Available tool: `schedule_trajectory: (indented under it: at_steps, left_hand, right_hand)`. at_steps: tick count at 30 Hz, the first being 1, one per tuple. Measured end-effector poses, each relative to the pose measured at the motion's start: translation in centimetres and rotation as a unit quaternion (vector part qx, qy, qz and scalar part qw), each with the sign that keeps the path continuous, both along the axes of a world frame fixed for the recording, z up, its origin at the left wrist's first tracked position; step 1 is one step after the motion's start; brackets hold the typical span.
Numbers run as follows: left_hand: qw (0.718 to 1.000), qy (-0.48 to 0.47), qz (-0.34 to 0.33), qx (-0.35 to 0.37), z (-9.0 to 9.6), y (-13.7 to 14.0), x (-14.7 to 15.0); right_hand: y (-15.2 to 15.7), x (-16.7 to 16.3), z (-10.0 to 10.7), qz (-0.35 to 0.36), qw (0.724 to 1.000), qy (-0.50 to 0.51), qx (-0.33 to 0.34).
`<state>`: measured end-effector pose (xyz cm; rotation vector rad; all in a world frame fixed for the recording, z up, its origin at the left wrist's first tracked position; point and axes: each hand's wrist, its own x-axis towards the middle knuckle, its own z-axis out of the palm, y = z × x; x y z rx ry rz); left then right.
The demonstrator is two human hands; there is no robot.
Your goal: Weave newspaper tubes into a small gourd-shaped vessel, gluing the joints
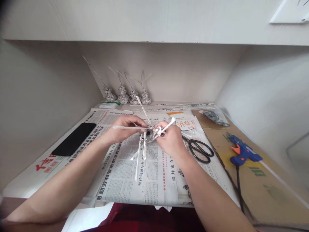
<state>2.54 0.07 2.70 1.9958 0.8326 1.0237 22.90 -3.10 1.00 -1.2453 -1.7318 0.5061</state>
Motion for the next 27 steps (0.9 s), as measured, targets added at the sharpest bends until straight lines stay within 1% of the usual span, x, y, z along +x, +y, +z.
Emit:
schedule_trajectory:
  at_steps: [6,9,12,15,17,20,23,25,27]
  left_hand:
    - [0.998,0.046,0.008,0.037,0.9,-0.5,-0.1]
    - [0.995,0.062,-0.020,0.072,1.2,-0.7,-0.3]
    - [0.984,0.125,-0.059,0.113,1.2,-0.9,-0.4]
    - [0.964,0.203,-0.068,0.160,1.3,-1.1,-0.4]
    - [0.958,0.224,-0.070,0.165,1.3,-1.3,-0.3]
    - [0.962,0.216,-0.069,0.150,1.4,-1.4,-0.2]
    - [0.971,0.177,-0.035,0.160,1.0,-1.3,0.3]
    - [0.978,0.137,0.029,0.154,0.5,-1.3,0.8]
    - [0.981,0.104,0.111,0.121,-0.1,-1.3,1.4]
  right_hand:
    - [-0.2,0.0,0.0,0.007,1.000,-0.004,0.005]
    - [-0.2,0.0,-0.1,0.012,1.000,-0.002,0.001]
    - [-0.1,0.0,-0.3,0.018,1.000,0.010,-0.010]
    - [0.0,0.0,-0.4,0.027,0.999,0.019,-0.021]
    - [-0.1,0.0,-0.4,0.034,0.999,0.018,-0.021]
    - [-0.1,0.0,-0.3,0.037,0.999,0.015,-0.021]
    - [-0.1,0.1,-0.3,0.040,0.999,0.015,-0.013]
    - [0.0,0.3,-0.4,0.047,0.999,0.013,-0.006]
    - [0.1,0.4,-0.6,0.046,0.999,0.011,-0.004]
